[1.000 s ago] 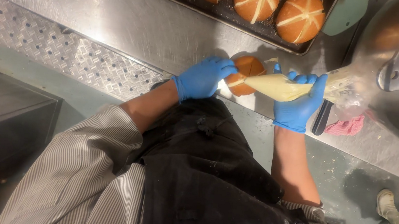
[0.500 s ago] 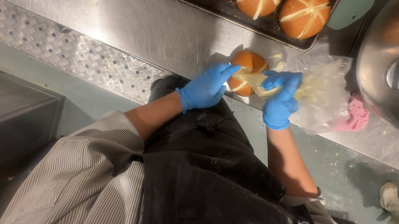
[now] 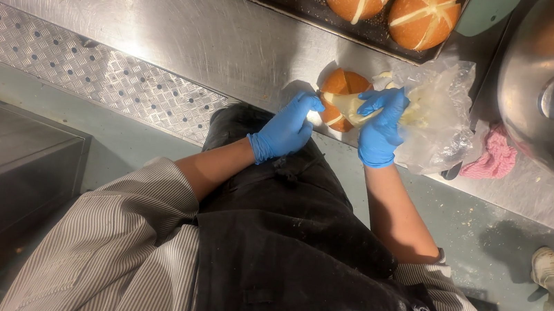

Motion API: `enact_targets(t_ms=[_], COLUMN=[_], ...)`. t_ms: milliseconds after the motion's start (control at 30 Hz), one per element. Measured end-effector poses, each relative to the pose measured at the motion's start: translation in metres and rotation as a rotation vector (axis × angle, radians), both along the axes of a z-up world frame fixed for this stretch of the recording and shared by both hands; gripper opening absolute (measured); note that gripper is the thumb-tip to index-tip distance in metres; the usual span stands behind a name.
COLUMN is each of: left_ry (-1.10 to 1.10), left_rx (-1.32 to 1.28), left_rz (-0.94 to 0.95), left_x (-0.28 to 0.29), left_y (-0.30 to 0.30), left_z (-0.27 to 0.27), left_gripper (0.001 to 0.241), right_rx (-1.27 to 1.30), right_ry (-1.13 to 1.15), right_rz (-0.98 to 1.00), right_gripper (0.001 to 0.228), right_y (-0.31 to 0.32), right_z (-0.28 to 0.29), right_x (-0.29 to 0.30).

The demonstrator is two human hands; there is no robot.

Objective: Piping cream filling into pre-sliced buns at a bakery station.

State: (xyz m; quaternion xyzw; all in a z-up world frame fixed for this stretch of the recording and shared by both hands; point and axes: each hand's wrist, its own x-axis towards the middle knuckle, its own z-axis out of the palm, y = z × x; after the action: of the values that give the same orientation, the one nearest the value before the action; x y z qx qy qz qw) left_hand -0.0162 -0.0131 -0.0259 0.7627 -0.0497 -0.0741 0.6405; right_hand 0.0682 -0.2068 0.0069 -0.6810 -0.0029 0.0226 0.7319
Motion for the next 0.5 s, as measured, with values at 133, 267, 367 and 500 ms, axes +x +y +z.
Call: enact_targets(t_ms=[133, 267, 367, 500], left_ry=[0.052, -0.044, -0.085, -0.261], left_rx=[-0.013, 0.004, 0.050, 0.126], left_rz=[-0.001, 0.001, -0.116, -0.317], left_x=[-0.001, -0.001, 0.006, 0.000], left_y=[-0.002, -0.006, -0.013, -0.021], left_z=[0.002, -0.001, 0.002, -0.017], left_gripper=[0.046, 0.051, 0.053, 0.046], right_rx=[0.059, 0.171, 0.379, 0.842], right_ry=[0.012, 0.087, 0.193, 0.451], right_rz=[-0.099, -0.395, -0.495, -0.504], right_gripper=[0.036, 0.036, 0.035, 0.033], right_y=[-0.008, -0.030, -0.067, -0.084], right_z=[0.005, 0.026, 0.034, 0.064], right_x=[0.005, 0.006, 0.000, -0.012])
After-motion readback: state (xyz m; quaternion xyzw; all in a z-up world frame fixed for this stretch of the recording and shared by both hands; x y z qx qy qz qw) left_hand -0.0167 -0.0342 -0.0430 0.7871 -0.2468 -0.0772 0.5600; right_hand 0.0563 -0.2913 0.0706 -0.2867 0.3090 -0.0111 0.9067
